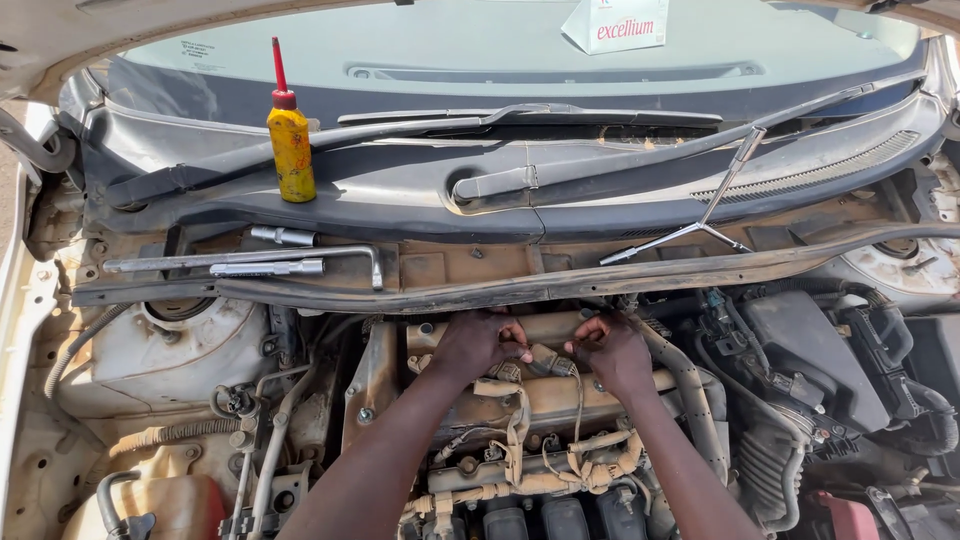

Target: The person uses a ratchet wrench to remove bolts from the engine cover of a white car. After removing the cover, they disconnect electrical connectors and remove spark plug wires from the engine block.

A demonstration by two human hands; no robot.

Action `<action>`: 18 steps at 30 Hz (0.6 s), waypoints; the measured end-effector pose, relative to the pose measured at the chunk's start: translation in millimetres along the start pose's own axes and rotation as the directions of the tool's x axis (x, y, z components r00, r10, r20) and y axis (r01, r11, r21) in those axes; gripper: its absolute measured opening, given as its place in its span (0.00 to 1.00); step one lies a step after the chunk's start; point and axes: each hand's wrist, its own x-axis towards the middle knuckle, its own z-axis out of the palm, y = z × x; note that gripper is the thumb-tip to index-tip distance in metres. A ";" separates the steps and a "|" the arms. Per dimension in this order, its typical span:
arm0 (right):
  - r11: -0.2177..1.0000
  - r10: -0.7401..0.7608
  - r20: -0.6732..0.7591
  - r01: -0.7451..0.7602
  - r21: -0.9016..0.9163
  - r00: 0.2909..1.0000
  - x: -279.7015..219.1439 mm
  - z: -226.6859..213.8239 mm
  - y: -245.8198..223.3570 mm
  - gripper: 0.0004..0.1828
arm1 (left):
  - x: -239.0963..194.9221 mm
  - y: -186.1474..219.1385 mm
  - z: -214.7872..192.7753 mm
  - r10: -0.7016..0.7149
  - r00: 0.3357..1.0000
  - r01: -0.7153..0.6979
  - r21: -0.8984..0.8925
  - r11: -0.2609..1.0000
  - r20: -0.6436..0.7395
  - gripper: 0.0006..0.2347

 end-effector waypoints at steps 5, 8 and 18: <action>0.995 -0.031 0.049 0.027 0.094 0.998 -27.9 -15.5 -37.9 0.11 | -0.7 -1.0 -7.6 0.022 0.999 -0.023 0.011 1.000 0.038 0.14; 0.997 -0.061 0.034 0.060 0.044 0.998 -12.8 -8.8 -22.0 0.12 | 6.0 -2.7 -10.2 0.044 0.997 -0.043 -0.009 0.999 0.061 0.11; 0.992 -0.091 0.047 0.087 0.086 0.995 -15.3 -10.0 -19.5 0.12 | 3.3 3.4 -14.3 -0.003 0.996 0.002 0.014 1.000 0.091 0.14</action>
